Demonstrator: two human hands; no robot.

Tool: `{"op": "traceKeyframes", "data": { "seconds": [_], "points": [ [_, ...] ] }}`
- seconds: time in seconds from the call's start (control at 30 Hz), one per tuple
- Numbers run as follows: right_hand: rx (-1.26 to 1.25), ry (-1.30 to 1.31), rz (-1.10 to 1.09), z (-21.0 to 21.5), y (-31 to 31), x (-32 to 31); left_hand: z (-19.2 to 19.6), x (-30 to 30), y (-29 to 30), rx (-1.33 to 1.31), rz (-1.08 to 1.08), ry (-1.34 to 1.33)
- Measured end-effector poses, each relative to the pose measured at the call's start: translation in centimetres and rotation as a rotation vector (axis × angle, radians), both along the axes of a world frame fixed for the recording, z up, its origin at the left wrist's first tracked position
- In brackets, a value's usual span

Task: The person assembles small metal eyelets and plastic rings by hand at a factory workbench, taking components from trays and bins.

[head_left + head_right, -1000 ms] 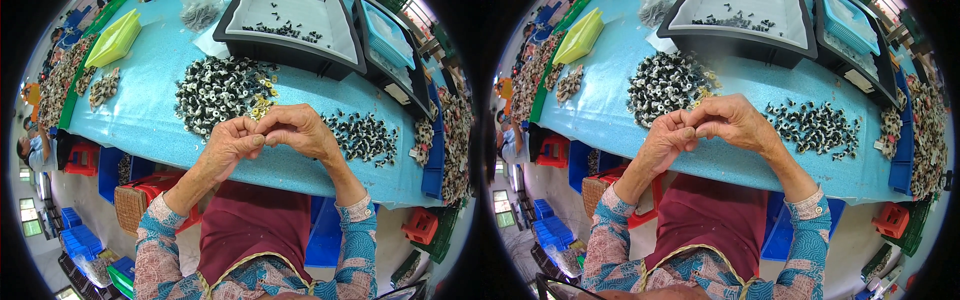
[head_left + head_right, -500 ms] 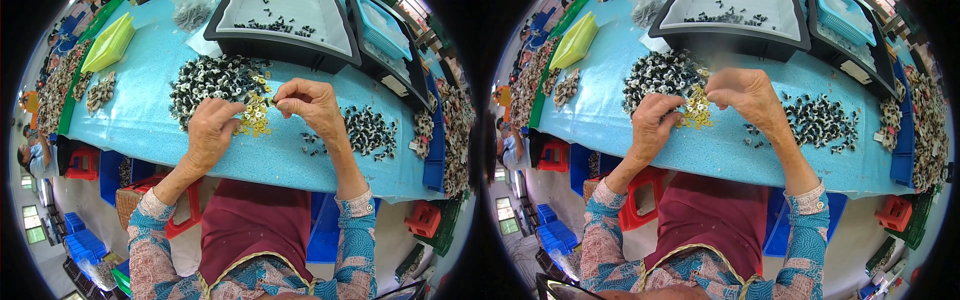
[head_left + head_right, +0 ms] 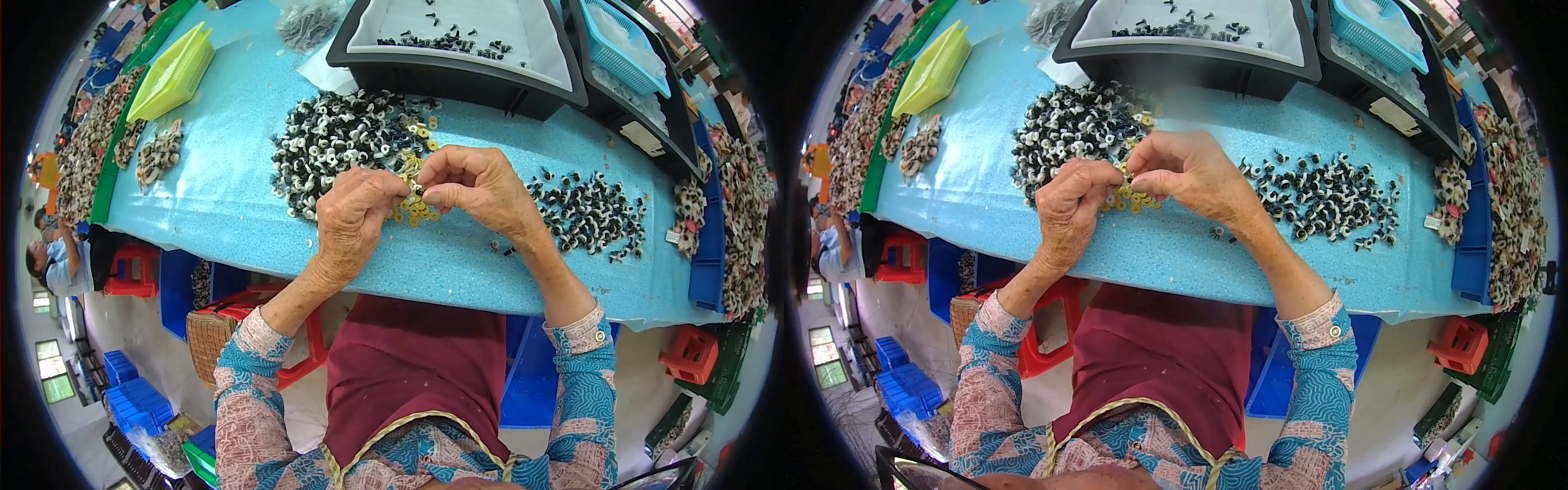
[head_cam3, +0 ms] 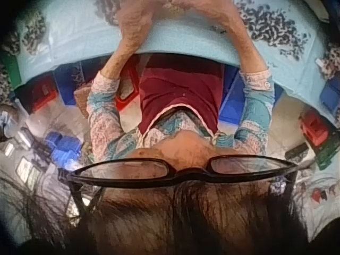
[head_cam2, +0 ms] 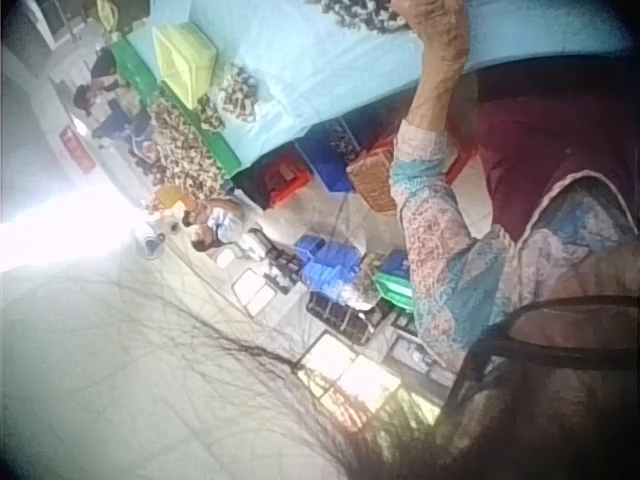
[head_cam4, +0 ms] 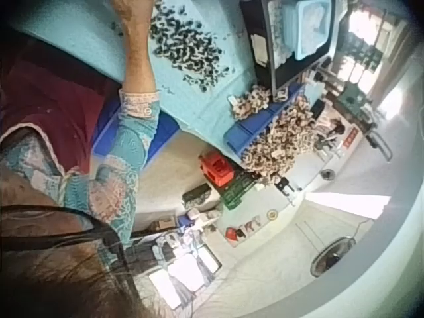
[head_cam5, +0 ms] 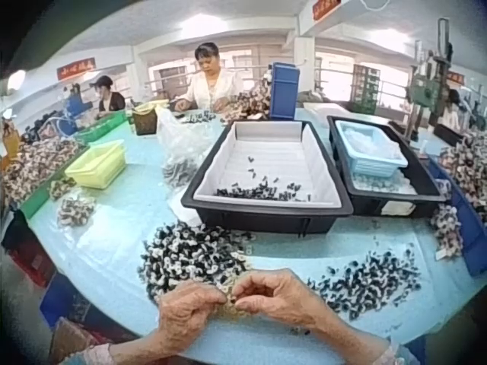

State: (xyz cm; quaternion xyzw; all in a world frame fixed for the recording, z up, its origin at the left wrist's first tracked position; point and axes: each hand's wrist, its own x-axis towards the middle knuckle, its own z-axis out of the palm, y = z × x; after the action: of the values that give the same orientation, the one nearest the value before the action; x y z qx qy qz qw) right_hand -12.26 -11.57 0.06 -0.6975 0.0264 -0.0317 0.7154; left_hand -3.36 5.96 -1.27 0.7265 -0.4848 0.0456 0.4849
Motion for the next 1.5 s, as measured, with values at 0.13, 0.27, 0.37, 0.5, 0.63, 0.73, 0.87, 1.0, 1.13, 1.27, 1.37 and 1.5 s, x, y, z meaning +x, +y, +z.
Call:
{"op": "traceKeyframes", "data": {
  "seconds": [0.13,0.27,0.37,0.5,0.63,0.73,0.87,1.0,1.13,1.27,1.37,1.5],
  "points": [
    [0.008,0.019,0.023,0.1,0.1,0.0,0.0,-0.5,-0.1,-0.03,0.015,0.135],
    [-0.005,0.032,0.032,0.0,0.3,0.1,0.2,-1.0,-0.1,-0.049,0.031,0.271],
    [-0.049,0.005,0.013,0.0,0.5,0.0,0.0,-1.2,-0.1,-0.053,0.01,0.427],
    [-0.41,-0.39,-0.105,-0.9,1.0,0.1,-0.1,-1.7,-1.2,-0.276,-0.008,1.058],
    [-0.584,-0.584,-0.092,-1.3,1.6,0.9,0.5,-1.9,0.2,-0.307,0.029,1.157],
    [-0.383,-0.483,-0.123,-0.5,0.7,0.6,0.4,-2.7,0.7,-0.328,0.092,0.9],
    [-0.05,-0.284,-0.185,1.9,-2.6,-0.3,-1.6,-3.8,2.1,-0.268,0.123,0.575],
    [0.004,-0.261,-0.252,2.0,-4.3,-0.6,-2.2,-4.2,2.0,-0.186,0.082,0.422],
    [-0.096,-0.239,-0.283,2.5,-4.4,-0.4,-2.0,-4.1,1.9,-0.103,0.077,0.4],
    [-0.324,-0.199,-0.362,3.7,-4.9,-1.1,-1.9,-4.1,1.7,-0.159,0.083,0.378],
    [-0.466,-0.091,-0.393,3.6,-6.2,-2.4,-2.0,-4.2,2.0,-0.138,0.117,0.37],
    [-0.891,0.015,-0.391,2.5,-7.8,-4.9,-1.9,-4.4,2.0,-0.177,0.143,0.381]
  ]
}}
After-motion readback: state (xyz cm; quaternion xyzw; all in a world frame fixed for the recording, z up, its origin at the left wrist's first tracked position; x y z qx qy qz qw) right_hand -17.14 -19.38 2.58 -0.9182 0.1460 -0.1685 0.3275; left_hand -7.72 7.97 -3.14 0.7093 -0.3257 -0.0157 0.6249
